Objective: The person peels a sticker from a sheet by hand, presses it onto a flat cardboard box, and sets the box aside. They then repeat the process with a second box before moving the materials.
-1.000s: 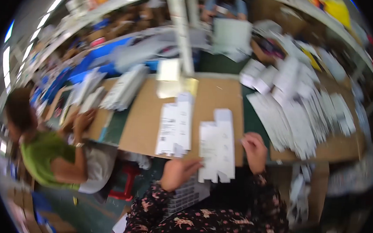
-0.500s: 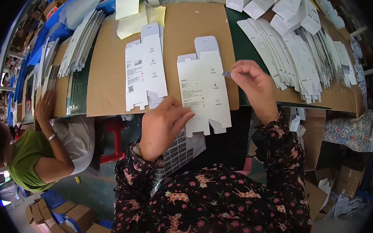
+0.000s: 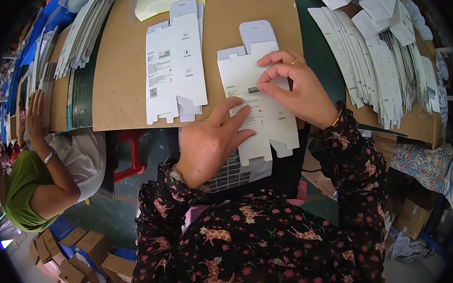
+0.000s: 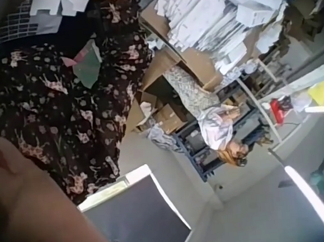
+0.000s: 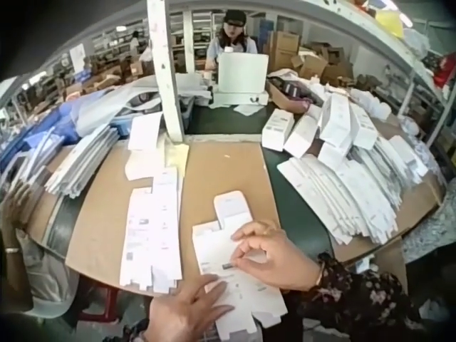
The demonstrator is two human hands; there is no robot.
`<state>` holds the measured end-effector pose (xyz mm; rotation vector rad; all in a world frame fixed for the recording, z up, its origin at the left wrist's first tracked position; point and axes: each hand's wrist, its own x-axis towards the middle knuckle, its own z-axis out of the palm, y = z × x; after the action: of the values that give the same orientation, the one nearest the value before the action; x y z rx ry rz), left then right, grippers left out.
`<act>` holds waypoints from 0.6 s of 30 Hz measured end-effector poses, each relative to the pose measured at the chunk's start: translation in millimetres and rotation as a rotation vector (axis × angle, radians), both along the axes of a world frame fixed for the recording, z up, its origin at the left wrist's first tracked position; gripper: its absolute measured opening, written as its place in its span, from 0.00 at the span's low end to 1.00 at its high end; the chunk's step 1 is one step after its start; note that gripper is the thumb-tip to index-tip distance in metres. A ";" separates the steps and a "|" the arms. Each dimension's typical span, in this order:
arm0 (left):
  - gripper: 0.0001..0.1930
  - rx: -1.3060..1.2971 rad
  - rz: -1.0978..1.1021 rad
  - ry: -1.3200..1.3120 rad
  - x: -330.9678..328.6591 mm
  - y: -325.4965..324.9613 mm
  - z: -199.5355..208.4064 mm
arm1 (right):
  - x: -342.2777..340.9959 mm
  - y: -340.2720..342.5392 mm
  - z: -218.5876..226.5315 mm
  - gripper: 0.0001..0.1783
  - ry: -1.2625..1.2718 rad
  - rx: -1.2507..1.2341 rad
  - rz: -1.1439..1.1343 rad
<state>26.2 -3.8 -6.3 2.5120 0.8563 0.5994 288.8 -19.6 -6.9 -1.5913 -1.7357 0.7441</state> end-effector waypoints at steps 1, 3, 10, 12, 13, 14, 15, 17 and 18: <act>0.21 -0.002 -0.006 0.009 -1.0 0.4 0.0 | -0.6 2.4 -1.4 0.06 -0.043 0.033 0.012; 0.21 -0.009 -0.005 0.006 -1.7 0.7 -1.1 | -2.8 5.8 -2.0 0.06 -0.084 0.061 0.027; 0.23 -0.011 -0.004 -0.022 -3.8 0.7 -9.0 | -10.6 5.9 -1.5 0.05 -0.108 0.006 -0.004; 0.23 -0.020 -0.010 -0.050 -3.5 1.1 -10.3 | -11.0 4.7 -3.2 0.05 -0.112 0.006 -0.010; 0.24 -0.024 -0.013 -0.063 -3.4 1.3 -10.5 | -11.2 4.3 -4.2 0.05 -0.115 0.009 -0.015; 0.24 -0.027 -0.012 -0.064 -3.3 1.6 -10.4 | -11.3 4.1 -5.0 0.05 -0.118 0.013 -0.020; 0.23 -0.028 -0.014 -0.063 -2.9 2.4 -9.6 | -11.3 4.6 -5.2 0.05 -0.119 0.011 -0.020; 0.23 -0.032 -0.021 -0.059 -3.2 2.8 -9.1 | -12.2 4.8 -5.5 0.05 -0.118 0.011 -0.024; 0.23 -0.035 -0.022 -0.057 -3.4 2.8 -9.7 | -12.5 4.8 -6.1 0.05 -0.117 0.013 -0.027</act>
<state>22.7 -1.0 -16.0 2.4572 0.8106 0.6406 276.3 -14.8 -13.0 -1.6758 -1.7948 0.6371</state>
